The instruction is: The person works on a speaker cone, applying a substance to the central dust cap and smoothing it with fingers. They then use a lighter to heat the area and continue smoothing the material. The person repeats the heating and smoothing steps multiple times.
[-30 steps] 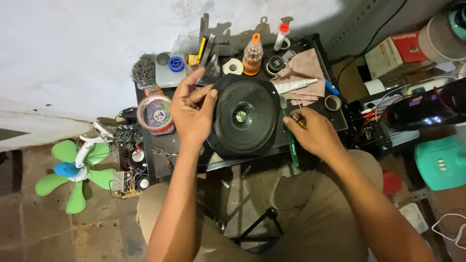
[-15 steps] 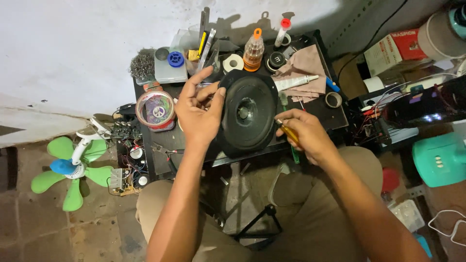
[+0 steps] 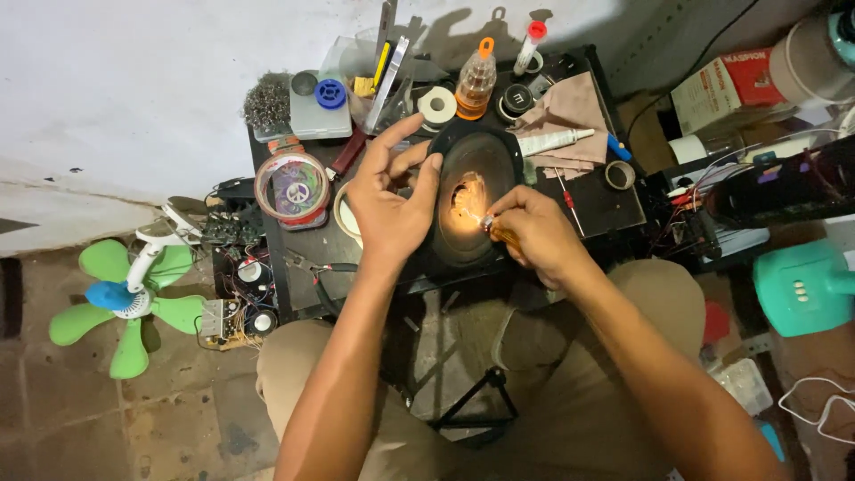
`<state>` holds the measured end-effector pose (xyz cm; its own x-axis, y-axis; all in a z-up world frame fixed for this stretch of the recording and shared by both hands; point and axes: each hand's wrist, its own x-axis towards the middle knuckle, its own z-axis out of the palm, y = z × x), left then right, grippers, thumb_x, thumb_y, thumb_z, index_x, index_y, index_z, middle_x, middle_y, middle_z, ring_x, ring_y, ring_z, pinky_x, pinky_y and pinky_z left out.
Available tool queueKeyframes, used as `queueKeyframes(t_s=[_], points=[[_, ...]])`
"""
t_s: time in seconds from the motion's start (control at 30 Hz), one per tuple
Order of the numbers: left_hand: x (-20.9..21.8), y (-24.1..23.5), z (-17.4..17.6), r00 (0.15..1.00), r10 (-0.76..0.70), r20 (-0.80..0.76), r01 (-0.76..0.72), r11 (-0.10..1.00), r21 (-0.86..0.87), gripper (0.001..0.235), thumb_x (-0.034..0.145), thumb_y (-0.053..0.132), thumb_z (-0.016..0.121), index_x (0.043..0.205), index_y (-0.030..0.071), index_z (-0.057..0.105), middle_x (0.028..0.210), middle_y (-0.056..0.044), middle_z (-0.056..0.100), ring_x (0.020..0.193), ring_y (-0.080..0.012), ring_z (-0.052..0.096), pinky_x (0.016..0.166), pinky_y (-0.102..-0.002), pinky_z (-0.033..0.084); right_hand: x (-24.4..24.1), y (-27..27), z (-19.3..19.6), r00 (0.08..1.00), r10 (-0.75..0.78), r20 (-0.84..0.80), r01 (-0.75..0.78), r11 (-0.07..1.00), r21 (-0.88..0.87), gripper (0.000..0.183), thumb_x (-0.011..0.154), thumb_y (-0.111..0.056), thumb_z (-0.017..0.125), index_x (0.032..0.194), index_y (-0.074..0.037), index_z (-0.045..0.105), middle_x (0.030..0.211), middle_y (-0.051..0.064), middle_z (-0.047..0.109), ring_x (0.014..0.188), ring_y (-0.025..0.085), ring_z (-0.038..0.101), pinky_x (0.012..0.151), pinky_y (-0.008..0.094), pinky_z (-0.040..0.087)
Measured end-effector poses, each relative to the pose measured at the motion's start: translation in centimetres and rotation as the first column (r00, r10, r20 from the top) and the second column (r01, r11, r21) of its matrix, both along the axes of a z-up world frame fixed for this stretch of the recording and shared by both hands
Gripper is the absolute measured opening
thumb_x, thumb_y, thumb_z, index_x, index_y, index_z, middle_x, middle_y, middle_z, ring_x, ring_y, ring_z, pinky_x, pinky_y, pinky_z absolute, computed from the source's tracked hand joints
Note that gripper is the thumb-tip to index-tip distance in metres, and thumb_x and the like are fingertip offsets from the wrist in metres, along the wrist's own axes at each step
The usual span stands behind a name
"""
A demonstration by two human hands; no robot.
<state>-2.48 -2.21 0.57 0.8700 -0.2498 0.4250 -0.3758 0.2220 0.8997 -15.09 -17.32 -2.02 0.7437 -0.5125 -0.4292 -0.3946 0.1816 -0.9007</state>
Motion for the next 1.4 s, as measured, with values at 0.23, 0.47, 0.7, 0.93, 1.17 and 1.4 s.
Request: queueKeyframes(t_s=[0.23,0.47,0.7,0.93,1.17,1.4], points=[[-0.1,0.1,-0.5,1.000,-0.019,-0.009,0.019,1.000,-0.018,0.041,0.092,-0.004,0.071,0.129,0.013,0.068,0.096,-0.009,0.080,0.076,-0.0083,0.069,0.061,-0.024,0.058,0.6,0.5,1.1,0.997,-0.012,-0.080,0.009,0.999,-0.042,0.024,0.085,-0.002,0.055,0.105,0.009,0.063,0.065,0.023,0.060,0.029,0.014,0.040,0.029,0.027,0.029],[0.1,0.0,-0.7,1.000,-0.006,-0.006,0.006,1.000,-0.005,0.041,0.092,-0.004,0.071,0.130,0.013,0.068,0.096,-0.009,0.080,0.077,-0.0104,0.071,0.062,-0.025,0.059,0.9,0.4,1.1,0.994,-0.032,-0.100,0.026,0.998,-0.059,0.017,0.085,-0.001,0.058,0.099,0.006,0.064,0.061,0.020,0.059,0.030,0.013,0.041,0.029,0.026,0.027],[0.1,0.1,-0.5,1.000,-0.004,-0.007,0.004,1.000,-0.003,0.042,0.092,-0.005,0.071,0.130,0.013,0.068,0.095,-0.009,0.081,0.068,-0.0097,0.068,0.060,-0.025,0.058,0.9,0.4,1.7,0.995,-0.031,-0.094,0.025,0.998,-0.057,0.018,0.084,-0.002,0.059,0.100,0.005,0.063,0.064,0.020,0.062,0.029,0.012,0.041,0.027,0.025,0.026],[0.6,0.6,0.2,0.999,-0.038,-0.019,0.038,0.999,0.006,0.044,0.091,-0.005,0.070,0.131,0.010,0.066,0.093,-0.009,0.080,0.069,-0.0055,0.061,0.063,-0.022,0.057,0.3,-1.1,1.4,0.999,-0.042,-0.002,0.042,0.998,0.044,0.024,0.086,-0.004,0.058,0.108,0.007,0.058,0.067,0.018,0.059,0.030,0.010,0.041,0.027,0.023,0.027],[2.5,1.7,-0.6,0.980,0.091,-0.174,-0.069,0.989,0.131,0.051,0.085,-0.007,0.073,0.132,0.011,0.066,0.096,-0.011,0.077,0.082,-0.0101,0.069,0.075,-0.024,0.061,-1.2,-8.2,3.6,0.947,-0.126,0.296,0.186,0.965,-0.183,0.040,0.098,-0.002,0.056,0.136,0.010,0.051,0.085,0.011,0.060,0.052,0.015,0.061,0.047,0.025,0.053],[3.0,3.3,-0.4,0.965,0.149,-0.217,-0.096,0.967,0.234,0.050,0.086,-0.004,0.075,0.133,0.011,0.066,0.087,-0.014,0.076,0.077,-0.0123,0.071,0.071,-0.027,0.060,-1.4,-13.3,1.2,0.992,-0.125,-0.030,0.075,0.753,-0.653,0.020,0.077,-0.016,0.080,0.096,-0.022,0.080,0.084,0.007,0.070,0.076,0.023,0.071,0.065,0.034,0.053]])
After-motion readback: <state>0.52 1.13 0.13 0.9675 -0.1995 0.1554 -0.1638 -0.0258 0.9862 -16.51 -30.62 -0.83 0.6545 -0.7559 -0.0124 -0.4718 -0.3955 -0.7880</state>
